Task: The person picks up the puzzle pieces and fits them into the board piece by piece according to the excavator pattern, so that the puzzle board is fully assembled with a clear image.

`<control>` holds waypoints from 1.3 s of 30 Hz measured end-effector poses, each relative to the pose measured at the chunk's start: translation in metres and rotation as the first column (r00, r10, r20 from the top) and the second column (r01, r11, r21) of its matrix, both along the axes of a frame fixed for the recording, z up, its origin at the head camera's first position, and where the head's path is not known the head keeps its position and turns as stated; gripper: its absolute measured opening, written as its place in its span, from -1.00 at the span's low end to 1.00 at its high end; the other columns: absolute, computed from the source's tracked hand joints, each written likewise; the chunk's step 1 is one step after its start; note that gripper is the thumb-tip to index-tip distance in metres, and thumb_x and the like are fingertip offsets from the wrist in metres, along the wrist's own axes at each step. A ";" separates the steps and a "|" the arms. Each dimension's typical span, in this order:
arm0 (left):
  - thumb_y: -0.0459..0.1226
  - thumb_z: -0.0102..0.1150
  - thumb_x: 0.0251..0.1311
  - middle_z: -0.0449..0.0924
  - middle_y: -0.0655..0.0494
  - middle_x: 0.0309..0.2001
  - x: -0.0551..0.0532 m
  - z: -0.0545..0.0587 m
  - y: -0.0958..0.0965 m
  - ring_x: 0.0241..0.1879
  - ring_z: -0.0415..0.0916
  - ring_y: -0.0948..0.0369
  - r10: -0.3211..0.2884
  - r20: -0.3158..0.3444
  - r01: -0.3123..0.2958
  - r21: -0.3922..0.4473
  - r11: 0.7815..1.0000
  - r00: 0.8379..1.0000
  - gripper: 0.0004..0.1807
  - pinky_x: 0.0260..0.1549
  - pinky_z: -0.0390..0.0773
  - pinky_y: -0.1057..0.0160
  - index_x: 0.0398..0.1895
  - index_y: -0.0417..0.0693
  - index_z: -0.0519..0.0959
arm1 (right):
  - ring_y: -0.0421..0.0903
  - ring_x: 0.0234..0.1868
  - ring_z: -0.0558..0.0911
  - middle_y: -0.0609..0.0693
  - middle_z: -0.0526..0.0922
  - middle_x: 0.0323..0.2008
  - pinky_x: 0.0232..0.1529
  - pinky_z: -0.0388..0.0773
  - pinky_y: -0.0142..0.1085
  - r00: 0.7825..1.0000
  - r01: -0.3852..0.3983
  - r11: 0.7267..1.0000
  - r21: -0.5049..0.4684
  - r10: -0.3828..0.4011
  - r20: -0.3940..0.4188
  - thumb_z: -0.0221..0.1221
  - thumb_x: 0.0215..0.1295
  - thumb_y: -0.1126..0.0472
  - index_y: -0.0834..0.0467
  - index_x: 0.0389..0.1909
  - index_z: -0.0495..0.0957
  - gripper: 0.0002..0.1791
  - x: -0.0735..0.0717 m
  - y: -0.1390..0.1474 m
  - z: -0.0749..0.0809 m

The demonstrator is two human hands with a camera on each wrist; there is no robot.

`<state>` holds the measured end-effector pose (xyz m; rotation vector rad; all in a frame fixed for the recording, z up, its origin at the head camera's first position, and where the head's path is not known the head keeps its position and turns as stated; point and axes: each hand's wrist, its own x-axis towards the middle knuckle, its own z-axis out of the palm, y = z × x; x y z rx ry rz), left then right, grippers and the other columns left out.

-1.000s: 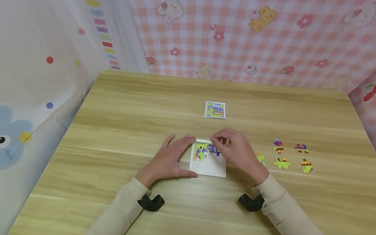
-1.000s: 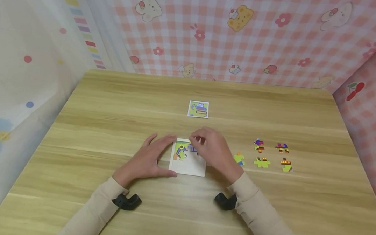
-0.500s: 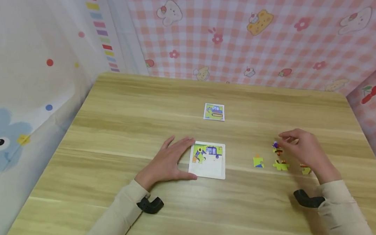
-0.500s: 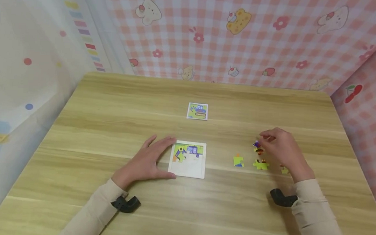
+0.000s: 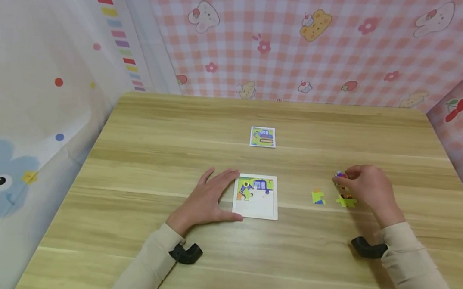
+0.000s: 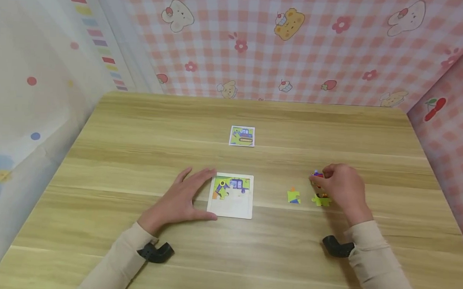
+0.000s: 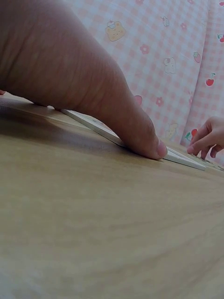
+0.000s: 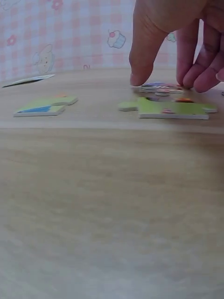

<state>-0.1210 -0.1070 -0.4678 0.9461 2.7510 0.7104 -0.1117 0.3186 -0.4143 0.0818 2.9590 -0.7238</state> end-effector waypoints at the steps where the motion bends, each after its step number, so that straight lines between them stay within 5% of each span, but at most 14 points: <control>1: 0.51 0.33 -0.09 0.14 0.17 0.61 0.000 0.000 0.000 0.60 0.00 0.25 0.000 -0.001 0.000 -0.004 1.000 1.000 0.32 0.58 -0.35 0.05 0.67 0.11 0.08 | 0.16 -0.25 0.70 0.29 0.77 -0.23 -0.33 0.61 -0.05 1.000 0.005 1.000 0.004 -0.005 -0.013 0.41 0.31 -0.06 0.42 -0.11 0.70 -0.45 0.000 -0.001 0.000; 11: 0.50 0.33 -0.09 0.13 0.15 0.62 -0.002 0.002 0.000 0.60 0.00 0.23 -0.002 -0.012 0.002 -0.005 1.000 1.000 0.32 0.58 -0.34 0.04 0.67 0.10 0.07 | -0.04 -0.42 0.60 0.09 0.76 -0.39 -0.47 0.44 -0.27 0.995 0.104 0.993 -0.053 -0.105 -0.002 0.38 0.34 0.03 0.32 -0.28 0.72 -0.63 -0.005 -0.007 0.000; 20: 0.52 0.31 -0.08 0.11 0.19 0.62 -0.002 0.002 0.000 0.60 -0.02 0.24 -0.010 -0.009 0.010 -0.008 1.000 1.000 0.32 0.58 -0.36 0.05 0.67 0.10 0.06 | 0.11 -0.24 0.66 0.33 0.71 -0.17 -0.42 0.55 -0.31 0.988 0.148 0.980 -0.132 -0.140 0.070 0.35 0.38 0.11 0.44 -0.07 0.60 -0.58 -0.008 -0.007 -0.001; 29: 0.50 0.33 -0.08 0.13 0.16 0.62 -0.001 -0.001 -0.001 0.60 0.01 0.23 -0.013 -0.011 0.013 -0.002 1.000 1.000 0.32 0.58 -0.35 0.03 0.67 0.08 0.07 | -0.01 -0.30 0.60 0.20 0.70 -0.26 -0.45 0.53 -0.34 0.982 0.171 0.970 -0.170 -0.154 0.112 0.36 0.38 0.11 0.39 -0.14 0.61 -0.63 -0.008 -0.006 -0.001; 34: 0.49 0.34 -0.08 0.12 0.17 0.62 0.000 -0.001 -0.001 0.60 0.00 0.24 -0.013 -0.009 0.013 -0.001 1.000 1.000 0.31 0.58 -0.35 0.04 0.67 0.08 0.08 | 0.06 -0.25 0.61 0.24 0.70 -0.22 -0.42 0.52 -0.34 0.986 0.165 0.972 -0.165 -0.158 0.056 0.36 0.38 0.14 0.38 -0.08 0.62 -0.65 -0.009 -0.008 -0.003; 39: 0.49 0.34 -0.07 0.12 0.19 0.62 0.000 -0.001 -0.001 0.60 -0.01 0.26 -0.012 -0.014 0.012 -0.006 1.000 1.000 0.30 0.58 -0.34 0.05 0.67 0.09 0.10 | -0.12 -0.35 0.63 0.21 0.75 -0.25 -0.46 0.50 -0.44 0.986 0.143 0.973 -0.180 -0.156 -0.065 0.34 0.41 0.16 0.33 -0.08 0.67 -0.71 -0.011 -0.017 0.001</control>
